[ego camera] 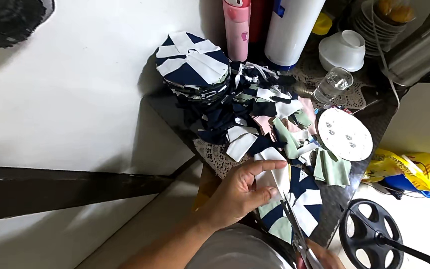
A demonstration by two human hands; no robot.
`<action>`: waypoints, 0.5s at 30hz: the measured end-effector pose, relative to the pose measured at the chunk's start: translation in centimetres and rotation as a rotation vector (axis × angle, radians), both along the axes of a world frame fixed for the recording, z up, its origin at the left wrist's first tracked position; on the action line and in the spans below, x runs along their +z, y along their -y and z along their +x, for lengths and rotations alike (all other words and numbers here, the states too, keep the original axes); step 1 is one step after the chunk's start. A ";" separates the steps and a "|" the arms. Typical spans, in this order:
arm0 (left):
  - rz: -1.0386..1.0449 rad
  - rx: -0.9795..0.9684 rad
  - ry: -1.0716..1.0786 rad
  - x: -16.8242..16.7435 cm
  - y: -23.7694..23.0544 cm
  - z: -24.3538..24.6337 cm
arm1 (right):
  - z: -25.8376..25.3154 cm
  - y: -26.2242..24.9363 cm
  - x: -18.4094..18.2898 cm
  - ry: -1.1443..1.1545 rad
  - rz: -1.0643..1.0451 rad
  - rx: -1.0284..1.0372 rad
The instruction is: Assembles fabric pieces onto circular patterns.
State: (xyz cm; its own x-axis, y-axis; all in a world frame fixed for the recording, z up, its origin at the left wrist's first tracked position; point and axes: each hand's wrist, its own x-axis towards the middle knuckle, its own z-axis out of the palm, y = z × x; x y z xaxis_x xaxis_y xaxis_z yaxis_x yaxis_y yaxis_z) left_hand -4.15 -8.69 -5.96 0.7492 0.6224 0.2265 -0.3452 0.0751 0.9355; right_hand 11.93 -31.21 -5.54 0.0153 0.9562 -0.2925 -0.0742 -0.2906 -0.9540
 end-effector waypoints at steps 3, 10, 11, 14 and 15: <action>0.022 0.003 -0.006 0.2 0.2 -0.1 | -0.1 -0.5 0.3 0.042 -0.007 -0.002; 0.040 -0.009 0.011 0.1 0.4 0.0 | -0.3 -0.9 0.3 0.080 -0.002 -0.016; 0.038 -0.009 0.012 0.1 0.4 0.0 | -0.3 -0.9 0.3 0.082 -0.003 -0.020; 0.039 0.000 0.007 0.0 0.5 0.0 | -0.3 -1.0 0.3 0.096 0.009 -0.023; 0.037 0.001 0.005 0.0 0.5 0.1 | -0.4 -1.0 0.3 0.100 0.013 -0.027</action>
State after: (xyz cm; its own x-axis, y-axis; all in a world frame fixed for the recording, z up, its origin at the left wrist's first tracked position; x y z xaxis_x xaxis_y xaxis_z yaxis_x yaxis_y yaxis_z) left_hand -4.08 -9.22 -5.93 0.7475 0.6140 0.2536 -0.3504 0.0400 0.9358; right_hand 11.56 -30.18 -5.28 0.0694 0.9586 -0.2761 0.0144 -0.2777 -0.9606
